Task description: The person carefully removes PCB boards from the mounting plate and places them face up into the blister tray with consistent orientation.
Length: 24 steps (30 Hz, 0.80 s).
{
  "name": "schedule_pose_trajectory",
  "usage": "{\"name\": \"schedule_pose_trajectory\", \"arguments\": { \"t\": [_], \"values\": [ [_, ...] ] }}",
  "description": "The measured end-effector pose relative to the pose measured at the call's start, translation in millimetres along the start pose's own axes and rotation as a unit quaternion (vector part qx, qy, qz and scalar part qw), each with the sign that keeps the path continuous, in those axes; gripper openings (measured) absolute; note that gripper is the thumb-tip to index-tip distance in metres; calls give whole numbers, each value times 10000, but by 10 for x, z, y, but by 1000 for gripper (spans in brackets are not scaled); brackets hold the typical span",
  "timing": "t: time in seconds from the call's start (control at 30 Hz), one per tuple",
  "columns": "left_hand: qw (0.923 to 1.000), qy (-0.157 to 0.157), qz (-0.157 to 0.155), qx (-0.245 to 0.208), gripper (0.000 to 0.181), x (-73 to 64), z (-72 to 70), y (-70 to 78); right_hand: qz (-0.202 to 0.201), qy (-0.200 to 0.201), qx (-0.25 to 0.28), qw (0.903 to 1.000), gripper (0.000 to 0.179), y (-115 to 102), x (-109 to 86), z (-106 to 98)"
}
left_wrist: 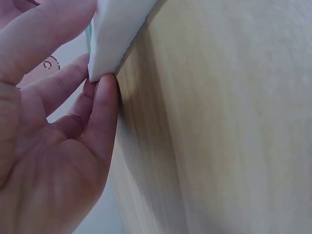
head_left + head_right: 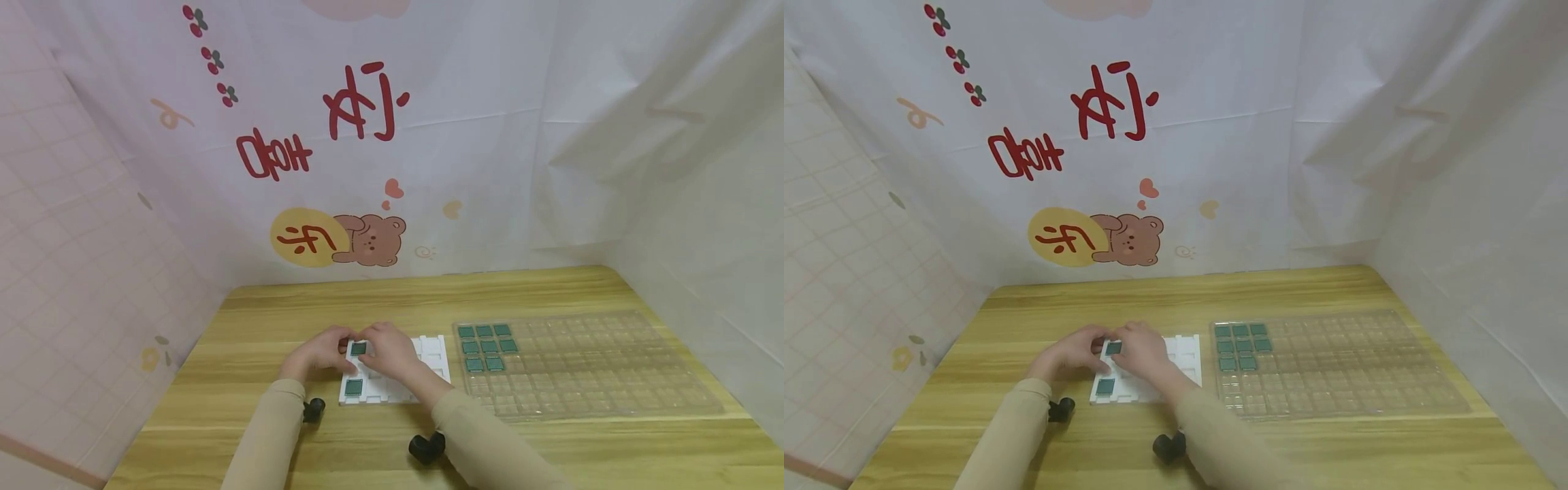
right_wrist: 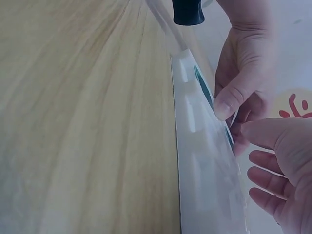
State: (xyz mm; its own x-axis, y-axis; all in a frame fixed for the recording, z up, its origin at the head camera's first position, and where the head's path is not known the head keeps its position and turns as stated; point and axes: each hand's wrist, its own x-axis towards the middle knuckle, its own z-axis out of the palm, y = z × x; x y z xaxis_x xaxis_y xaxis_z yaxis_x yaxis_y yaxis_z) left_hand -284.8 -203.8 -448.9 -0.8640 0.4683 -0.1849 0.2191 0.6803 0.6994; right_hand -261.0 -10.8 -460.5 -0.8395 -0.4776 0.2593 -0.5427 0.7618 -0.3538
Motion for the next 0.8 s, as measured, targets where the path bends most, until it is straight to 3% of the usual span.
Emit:
{"name": "schedule_pose_trajectory", "arguments": {
  "t": [0.33,0.8],
  "values": [
    [9999,28,-70,-69,66,12,16,-16,2,-122,-513,9986,38,40,58,120],
    [9999,0,-70,-144,67,29,16,-50,-164,-155,-933,9954,37,7,118,115]
  ]
}}
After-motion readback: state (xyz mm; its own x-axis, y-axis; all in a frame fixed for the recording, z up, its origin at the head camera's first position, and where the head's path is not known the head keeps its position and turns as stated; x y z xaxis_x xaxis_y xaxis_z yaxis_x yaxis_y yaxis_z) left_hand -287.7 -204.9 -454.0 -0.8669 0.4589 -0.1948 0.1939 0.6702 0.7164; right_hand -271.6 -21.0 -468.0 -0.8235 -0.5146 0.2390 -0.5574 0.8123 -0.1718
